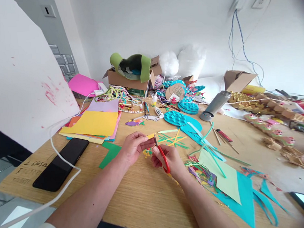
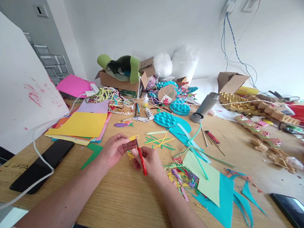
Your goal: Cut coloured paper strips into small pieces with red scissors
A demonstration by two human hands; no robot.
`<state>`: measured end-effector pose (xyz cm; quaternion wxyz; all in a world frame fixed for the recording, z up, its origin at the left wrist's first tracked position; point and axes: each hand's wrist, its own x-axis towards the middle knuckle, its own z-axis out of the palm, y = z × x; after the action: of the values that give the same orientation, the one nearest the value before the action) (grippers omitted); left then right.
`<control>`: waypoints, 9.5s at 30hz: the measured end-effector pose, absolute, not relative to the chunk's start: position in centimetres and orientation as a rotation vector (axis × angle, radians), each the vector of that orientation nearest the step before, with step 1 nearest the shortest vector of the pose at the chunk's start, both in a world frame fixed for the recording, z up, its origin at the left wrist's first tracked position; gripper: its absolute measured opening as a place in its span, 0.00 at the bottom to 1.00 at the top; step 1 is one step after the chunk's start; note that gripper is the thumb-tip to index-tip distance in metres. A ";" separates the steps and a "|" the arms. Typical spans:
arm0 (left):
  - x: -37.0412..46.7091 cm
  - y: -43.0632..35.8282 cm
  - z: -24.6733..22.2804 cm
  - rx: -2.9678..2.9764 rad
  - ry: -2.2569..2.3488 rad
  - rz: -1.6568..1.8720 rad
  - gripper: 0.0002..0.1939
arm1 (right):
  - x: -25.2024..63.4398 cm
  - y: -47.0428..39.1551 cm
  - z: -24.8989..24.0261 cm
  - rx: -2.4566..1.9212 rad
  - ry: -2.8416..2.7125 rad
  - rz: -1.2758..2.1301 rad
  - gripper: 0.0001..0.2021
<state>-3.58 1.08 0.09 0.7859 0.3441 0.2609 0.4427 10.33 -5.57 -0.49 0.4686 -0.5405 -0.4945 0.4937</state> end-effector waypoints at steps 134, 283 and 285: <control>-3.3 1.1 0.1 0.577 0.799 1.080 0.07 | 9.4 -5.9 -1.1 -1.554 -1.223 1.232 0.24; -2.9 0.6 0.3 0.900 0.885 1.057 0.05 | 9.2 -6.1 -0.9 -1.536 -1.167 1.244 0.24; -2.9 0.6 0.4 0.910 0.882 1.051 0.05 | 9.1 -6.1 -0.9 -1.533 -1.178 1.240 0.25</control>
<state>-2.90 0.64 0.36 0.6799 0.4054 0.3927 0.4681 9.14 -6.12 -0.88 0.4100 -0.6087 -0.4680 0.4923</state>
